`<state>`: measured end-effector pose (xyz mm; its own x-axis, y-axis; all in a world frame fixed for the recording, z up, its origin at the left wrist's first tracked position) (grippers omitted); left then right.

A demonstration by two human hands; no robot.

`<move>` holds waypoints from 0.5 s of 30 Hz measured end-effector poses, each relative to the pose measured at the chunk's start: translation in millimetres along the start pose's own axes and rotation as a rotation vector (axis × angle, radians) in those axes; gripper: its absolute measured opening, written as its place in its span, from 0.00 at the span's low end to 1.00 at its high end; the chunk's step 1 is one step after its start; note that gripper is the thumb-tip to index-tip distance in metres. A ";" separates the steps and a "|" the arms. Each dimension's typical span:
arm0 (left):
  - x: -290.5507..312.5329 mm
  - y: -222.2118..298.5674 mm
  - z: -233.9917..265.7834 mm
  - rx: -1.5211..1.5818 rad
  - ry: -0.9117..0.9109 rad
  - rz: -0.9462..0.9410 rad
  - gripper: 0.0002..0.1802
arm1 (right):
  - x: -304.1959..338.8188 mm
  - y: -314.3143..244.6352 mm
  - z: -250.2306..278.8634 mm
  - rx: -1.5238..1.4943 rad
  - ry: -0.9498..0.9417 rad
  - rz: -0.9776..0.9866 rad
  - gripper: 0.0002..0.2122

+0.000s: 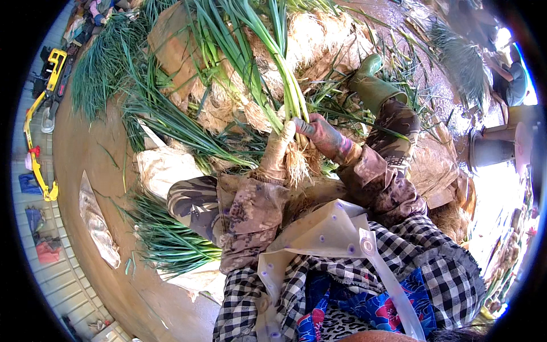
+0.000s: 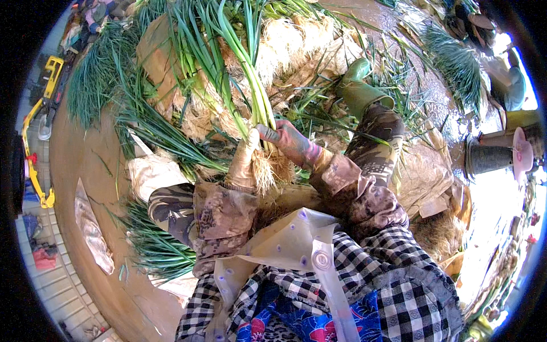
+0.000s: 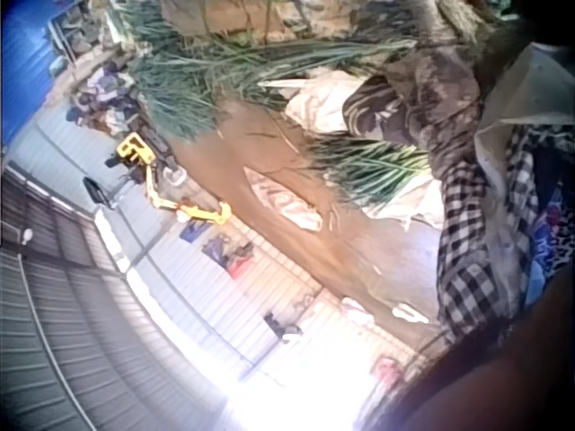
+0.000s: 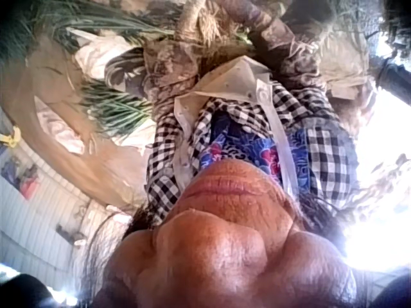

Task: The person cleans green onions using a paring knife, trimming the roots and peeling off the outer layers of each onion one by one.

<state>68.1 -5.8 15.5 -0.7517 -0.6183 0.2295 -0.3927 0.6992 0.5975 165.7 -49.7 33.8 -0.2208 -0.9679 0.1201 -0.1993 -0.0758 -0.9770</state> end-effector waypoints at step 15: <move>12.6 -16.7 10.6 -0.303 -0.156 0.018 0.19 | -53.9 -56.3 -8.7 0.364 0.295 0.196 0.22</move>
<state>59.5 -21.5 0.2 -0.8381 -0.5283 0.1361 -0.2206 0.5564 0.8011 180.5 8.9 83.9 -0.4917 -0.8672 -0.0783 0.2074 -0.0293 -0.9778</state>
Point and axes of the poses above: each hand's wrist, its own x-axis away from the middle knuckle, its own z-axis out of the back of the hand, y = z × x, the point moved 2 cm from there along -x, towards the middle knuckle, and after that the axes turned 1 degree about -x, right-handed, at the moved point
